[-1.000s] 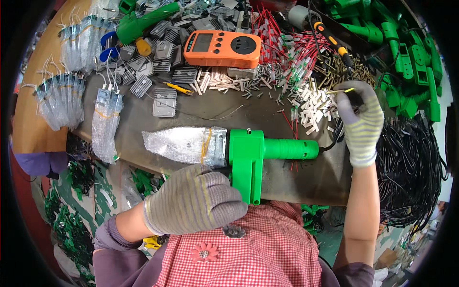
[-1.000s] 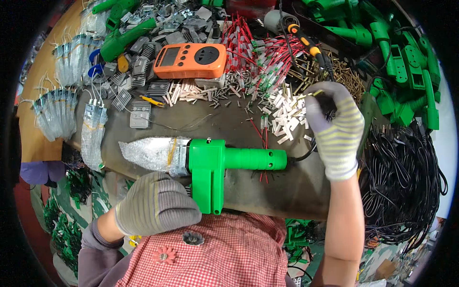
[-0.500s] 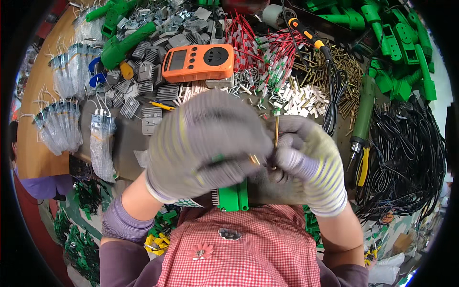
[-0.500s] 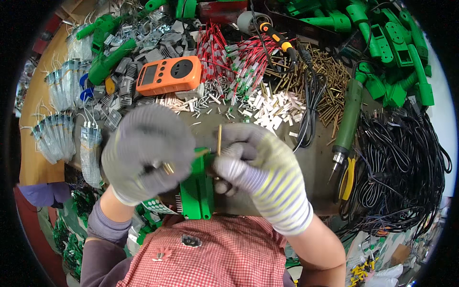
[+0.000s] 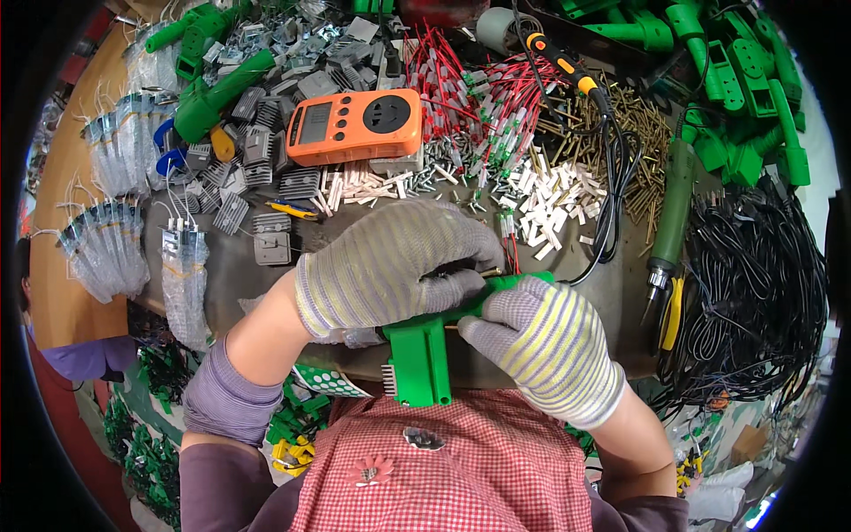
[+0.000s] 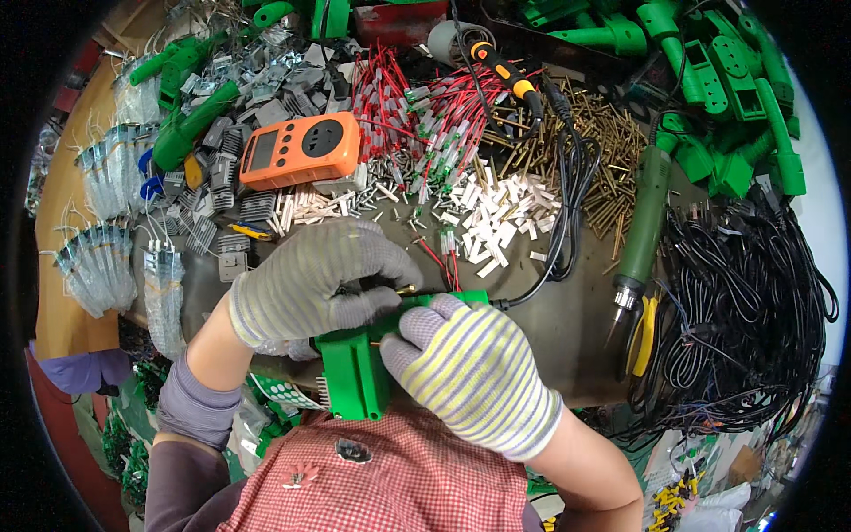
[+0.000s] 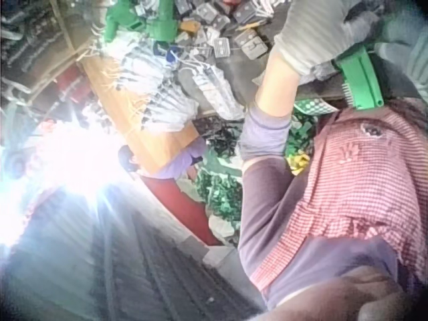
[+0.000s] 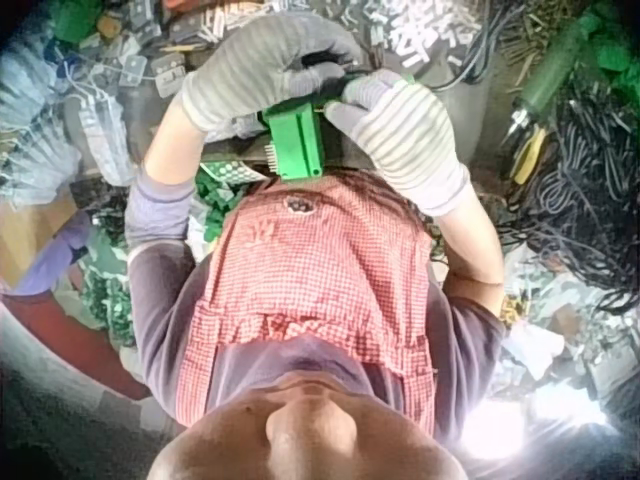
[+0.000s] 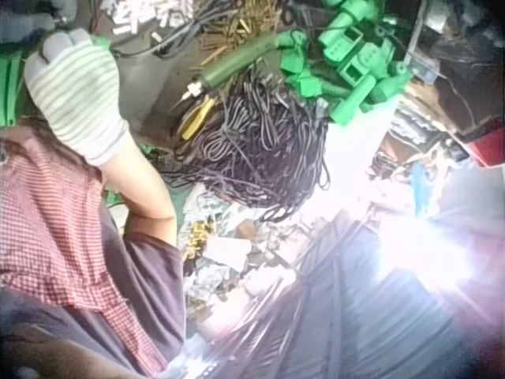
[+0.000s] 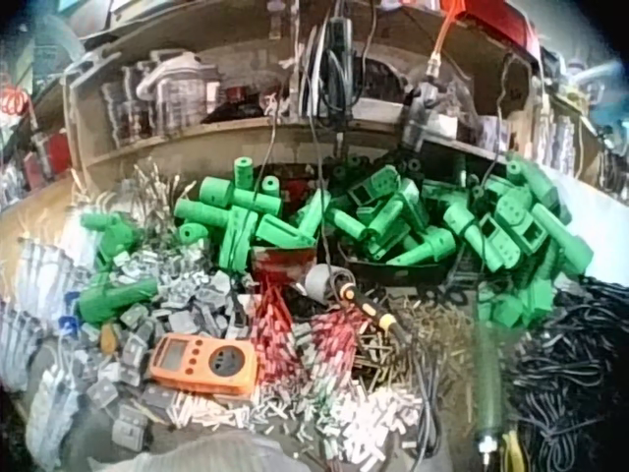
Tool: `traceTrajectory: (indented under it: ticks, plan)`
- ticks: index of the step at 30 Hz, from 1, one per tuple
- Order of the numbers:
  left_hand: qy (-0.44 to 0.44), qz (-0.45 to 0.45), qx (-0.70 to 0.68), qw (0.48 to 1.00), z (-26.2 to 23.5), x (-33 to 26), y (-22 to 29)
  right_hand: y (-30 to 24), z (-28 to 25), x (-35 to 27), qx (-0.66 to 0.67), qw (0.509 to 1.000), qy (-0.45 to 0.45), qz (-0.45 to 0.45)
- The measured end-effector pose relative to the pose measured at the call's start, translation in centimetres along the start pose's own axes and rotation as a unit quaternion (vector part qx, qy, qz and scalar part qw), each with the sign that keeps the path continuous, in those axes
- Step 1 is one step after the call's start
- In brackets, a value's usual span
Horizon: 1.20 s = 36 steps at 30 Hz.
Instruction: Soldering internal components and assembling the plastic housing of a power tool.
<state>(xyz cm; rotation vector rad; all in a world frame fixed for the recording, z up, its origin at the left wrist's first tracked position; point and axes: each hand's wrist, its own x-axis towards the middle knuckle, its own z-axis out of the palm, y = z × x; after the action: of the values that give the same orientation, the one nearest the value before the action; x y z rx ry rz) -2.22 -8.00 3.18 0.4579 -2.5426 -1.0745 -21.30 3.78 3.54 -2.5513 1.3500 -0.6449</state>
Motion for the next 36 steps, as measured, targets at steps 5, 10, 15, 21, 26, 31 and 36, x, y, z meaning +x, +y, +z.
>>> traceTrajectory:
  ticks: [5,10,15,21,26,31,36]
  plan:
    - [-0.018,-0.02,0.066,0.997,0.9,0.6,-0.4,-0.4,2.0,0.4,0.028,0.991,0.053,-0.117]
    - [0.002,0.029,0.037,0.999,0.0,-0.4,-0.9,2.8,-1.9,-2.0,-0.046,0.99,0.103,0.088]
    - [0.121,-0.013,0.23,0.966,0.4,1.3,-2.8,13.1,-4.8,-5.7,-0.341,0.827,0.15,0.421]
    - [-0.081,-0.014,0.496,0.864,1.4,3.9,-2.4,14.4,-3.7,-5.0,-0.349,0.803,0.17,0.451]
    - [-0.019,0.001,0.424,0.905,1.1,3.8,-2.2,16.5,-3.6,-7.0,-0.326,0.784,0.16,0.505]
    - [0.036,-0.066,-0.145,0.987,2.7,2.7,0.7,14.4,-4.9,-4.6,-0.253,0.795,0.122,0.538]
    - [0.015,-0.039,-0.083,0.996,3.6,2.8,0.4,15.5,-5.0,-7.6,-0.07,0.864,0.312,0.389]
